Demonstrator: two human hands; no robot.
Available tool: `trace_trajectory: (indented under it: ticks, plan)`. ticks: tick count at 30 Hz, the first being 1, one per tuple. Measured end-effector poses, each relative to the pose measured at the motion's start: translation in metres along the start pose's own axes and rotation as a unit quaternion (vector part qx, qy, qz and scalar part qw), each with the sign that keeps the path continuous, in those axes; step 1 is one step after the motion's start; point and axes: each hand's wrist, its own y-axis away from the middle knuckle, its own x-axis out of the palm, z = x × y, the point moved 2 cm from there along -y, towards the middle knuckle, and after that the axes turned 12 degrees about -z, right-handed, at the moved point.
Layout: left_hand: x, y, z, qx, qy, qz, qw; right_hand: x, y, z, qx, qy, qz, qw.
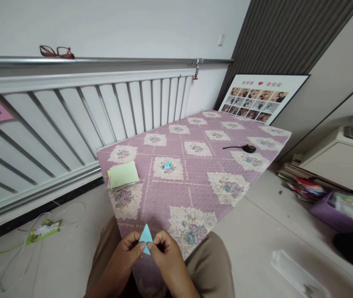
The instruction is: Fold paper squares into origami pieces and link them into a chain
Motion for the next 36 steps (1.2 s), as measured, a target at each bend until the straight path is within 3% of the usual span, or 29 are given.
trace_trajectory:
  ticks: [6,11,15,20,28,36]
  plan:
    - [0.001,0.005,-0.007,-0.001,-0.011,-0.02,1.0,0.001,0.004,0.007,-0.014,0.011,-0.016,1.0]
    - [0.0,0.009,-0.008,-0.028,0.026,-0.004,0.999,-0.002,0.01,0.014,0.038,-0.086,0.077,0.993]
    - [0.0,0.011,-0.006,-0.045,0.054,0.02,0.997,-0.002,0.013,0.013,0.101,-0.193,0.109,0.97]
    - [0.0,0.01,0.0,-0.032,0.062,0.045,0.997,0.004,0.018,0.018,0.11,-0.242,0.16,0.95]
    - [-0.001,0.011,0.0,-0.046,0.103,0.092,0.989,0.002,0.021,0.018,0.128,-0.273,0.151,0.941]
    - [-0.001,0.01,0.001,-0.047,0.1,0.088,0.99,0.001,0.016,0.019,0.069,-0.16,0.057,0.983]
